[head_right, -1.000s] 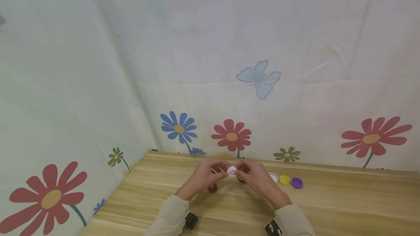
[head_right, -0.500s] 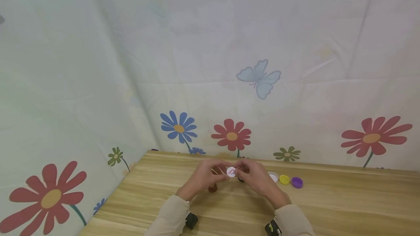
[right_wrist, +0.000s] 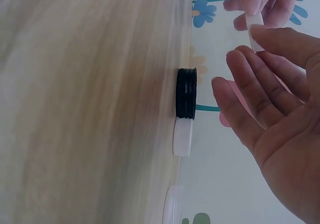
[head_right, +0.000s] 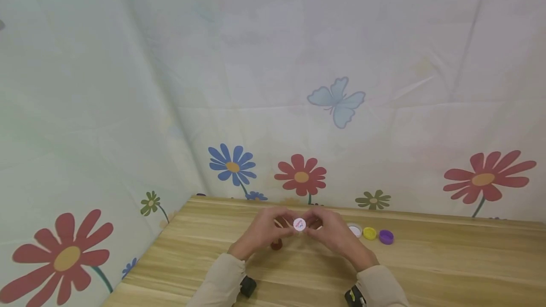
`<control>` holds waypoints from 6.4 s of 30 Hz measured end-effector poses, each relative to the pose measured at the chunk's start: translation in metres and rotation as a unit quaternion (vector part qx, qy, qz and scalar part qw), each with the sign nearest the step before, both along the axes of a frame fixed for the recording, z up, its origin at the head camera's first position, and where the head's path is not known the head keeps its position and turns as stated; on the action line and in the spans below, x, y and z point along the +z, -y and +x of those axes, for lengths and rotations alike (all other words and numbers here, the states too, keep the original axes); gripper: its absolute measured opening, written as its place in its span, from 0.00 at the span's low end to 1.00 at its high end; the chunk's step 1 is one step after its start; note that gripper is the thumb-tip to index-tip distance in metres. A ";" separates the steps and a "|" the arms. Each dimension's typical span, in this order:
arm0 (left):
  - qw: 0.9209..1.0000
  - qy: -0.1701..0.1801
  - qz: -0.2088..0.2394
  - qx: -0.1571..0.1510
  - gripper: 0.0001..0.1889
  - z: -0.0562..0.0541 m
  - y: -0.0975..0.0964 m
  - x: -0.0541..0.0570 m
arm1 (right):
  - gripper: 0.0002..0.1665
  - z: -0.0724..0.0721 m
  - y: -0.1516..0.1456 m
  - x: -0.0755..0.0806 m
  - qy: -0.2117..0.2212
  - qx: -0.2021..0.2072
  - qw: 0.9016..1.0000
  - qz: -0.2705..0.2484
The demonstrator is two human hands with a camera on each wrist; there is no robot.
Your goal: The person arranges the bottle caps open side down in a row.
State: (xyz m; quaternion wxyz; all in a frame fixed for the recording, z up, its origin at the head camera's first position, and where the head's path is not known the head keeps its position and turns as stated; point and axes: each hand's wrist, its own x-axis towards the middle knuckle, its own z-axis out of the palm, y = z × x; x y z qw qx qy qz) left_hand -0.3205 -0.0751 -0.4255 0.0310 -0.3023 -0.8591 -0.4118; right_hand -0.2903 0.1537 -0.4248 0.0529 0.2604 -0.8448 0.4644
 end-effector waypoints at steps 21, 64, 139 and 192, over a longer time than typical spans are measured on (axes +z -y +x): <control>0.996 0.082 -0.028 -0.021 0.09 -0.001 0.002 0.000 | 0.10 -0.005 0.008 -0.009 0.007 0.009 0.999 0.042; 0.993 0.045 -0.110 -0.027 0.08 0.008 0.004 -0.010 | 0.10 0.007 0.020 -0.021 0.021 -0.004 0.996 0.089; 0.996 0.046 -0.063 0.042 0.17 -0.013 -0.047 -0.014 | 0.17 -0.024 -0.018 -0.014 -0.007 -0.059 0.986 0.156; 0.999 -0.022 0.009 -0.022 0.20 0.001 -0.035 -0.003 | 0.14 0.015 -0.030 -0.002 0.053 -0.083 0.995 -0.031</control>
